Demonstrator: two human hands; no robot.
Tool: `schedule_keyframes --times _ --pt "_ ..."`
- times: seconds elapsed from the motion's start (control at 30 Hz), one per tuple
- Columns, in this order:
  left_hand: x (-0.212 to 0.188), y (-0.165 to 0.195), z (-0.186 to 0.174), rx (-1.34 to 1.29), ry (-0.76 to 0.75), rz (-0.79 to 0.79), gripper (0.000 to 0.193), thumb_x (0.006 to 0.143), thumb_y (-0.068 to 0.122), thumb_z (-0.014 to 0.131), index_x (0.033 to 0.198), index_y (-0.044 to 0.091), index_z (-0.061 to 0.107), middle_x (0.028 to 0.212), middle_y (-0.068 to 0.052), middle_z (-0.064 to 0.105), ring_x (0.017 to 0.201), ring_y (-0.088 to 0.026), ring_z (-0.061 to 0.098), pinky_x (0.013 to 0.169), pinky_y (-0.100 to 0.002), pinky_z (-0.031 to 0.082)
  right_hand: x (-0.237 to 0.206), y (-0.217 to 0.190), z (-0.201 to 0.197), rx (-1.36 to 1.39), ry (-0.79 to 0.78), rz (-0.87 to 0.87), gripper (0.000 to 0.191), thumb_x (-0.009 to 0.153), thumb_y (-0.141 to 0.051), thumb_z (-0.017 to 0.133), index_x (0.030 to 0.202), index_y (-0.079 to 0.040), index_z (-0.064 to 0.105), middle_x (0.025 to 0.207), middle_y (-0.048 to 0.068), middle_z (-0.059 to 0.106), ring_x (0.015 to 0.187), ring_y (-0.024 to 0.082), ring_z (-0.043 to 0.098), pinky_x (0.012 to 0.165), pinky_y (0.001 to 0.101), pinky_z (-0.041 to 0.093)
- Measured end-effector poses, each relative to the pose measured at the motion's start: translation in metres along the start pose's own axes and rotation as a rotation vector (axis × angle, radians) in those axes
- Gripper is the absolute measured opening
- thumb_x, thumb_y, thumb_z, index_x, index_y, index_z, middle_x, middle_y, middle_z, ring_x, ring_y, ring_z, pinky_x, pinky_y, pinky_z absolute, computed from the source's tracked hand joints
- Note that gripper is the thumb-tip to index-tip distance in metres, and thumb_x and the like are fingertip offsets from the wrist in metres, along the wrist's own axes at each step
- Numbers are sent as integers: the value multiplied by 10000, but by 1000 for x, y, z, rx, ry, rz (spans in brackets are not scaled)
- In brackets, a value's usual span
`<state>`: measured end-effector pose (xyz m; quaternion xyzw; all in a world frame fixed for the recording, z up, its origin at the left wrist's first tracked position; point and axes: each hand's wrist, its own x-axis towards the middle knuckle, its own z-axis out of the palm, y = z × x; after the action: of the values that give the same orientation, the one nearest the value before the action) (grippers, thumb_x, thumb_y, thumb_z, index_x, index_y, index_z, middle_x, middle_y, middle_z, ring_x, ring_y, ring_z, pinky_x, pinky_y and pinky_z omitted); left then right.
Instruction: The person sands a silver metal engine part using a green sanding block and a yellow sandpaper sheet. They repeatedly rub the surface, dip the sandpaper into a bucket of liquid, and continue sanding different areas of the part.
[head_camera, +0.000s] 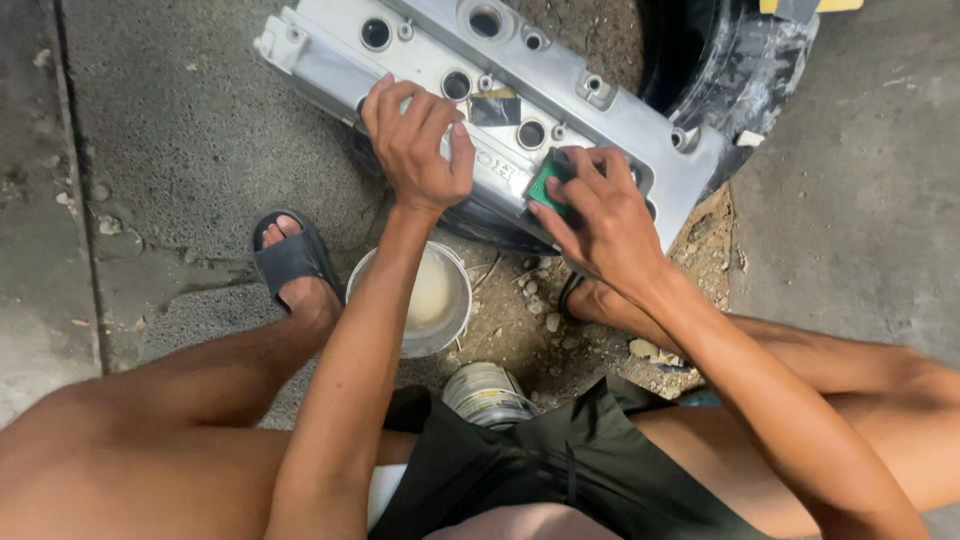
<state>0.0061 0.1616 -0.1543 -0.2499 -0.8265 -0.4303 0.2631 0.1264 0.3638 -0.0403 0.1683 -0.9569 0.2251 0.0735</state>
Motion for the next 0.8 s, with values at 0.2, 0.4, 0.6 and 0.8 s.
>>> schedule_keyframes --times 0.2,0.4,0.6,0.8 --pt "2 -11 7 -21 33 -9 179 805 194 616 848 42 700 884 -104 657 1050 -341 575 1147 -537 331 -9 1 -13 -39 -33 -20 249 865 -89 824 996 55 669 1248 248 651 1069 394 602 871 448 548" --pt "1 -13 9 -4 23 1 205 817 194 604 887 38 716 900 -101 661 1070 -331 588 1159 -527 324 15 0 13 -38 5 -53 215 900 -96 837 934 54 686 1199 226 665 1063 386 600 846 464 540" --pt "1 -16 6 -4 51 -2 215 796 198 608 868 23 712 880 -113 648 1039 -331 578 1143 -527 327 14 2 1 -32 -22 9 210 904 -92 836 933 31 668 1177 201 675 1097 372 603 878 450 558" --pt "0 -20 4 -7 27 20 191 800 187 605 860 32 699 893 -98 658 1051 -339 577 1147 -526 324 4 -8 20 -18 -14 0 198 849 -59 836 934 35 683 1168 224 668 1070 388 583 807 460 526"
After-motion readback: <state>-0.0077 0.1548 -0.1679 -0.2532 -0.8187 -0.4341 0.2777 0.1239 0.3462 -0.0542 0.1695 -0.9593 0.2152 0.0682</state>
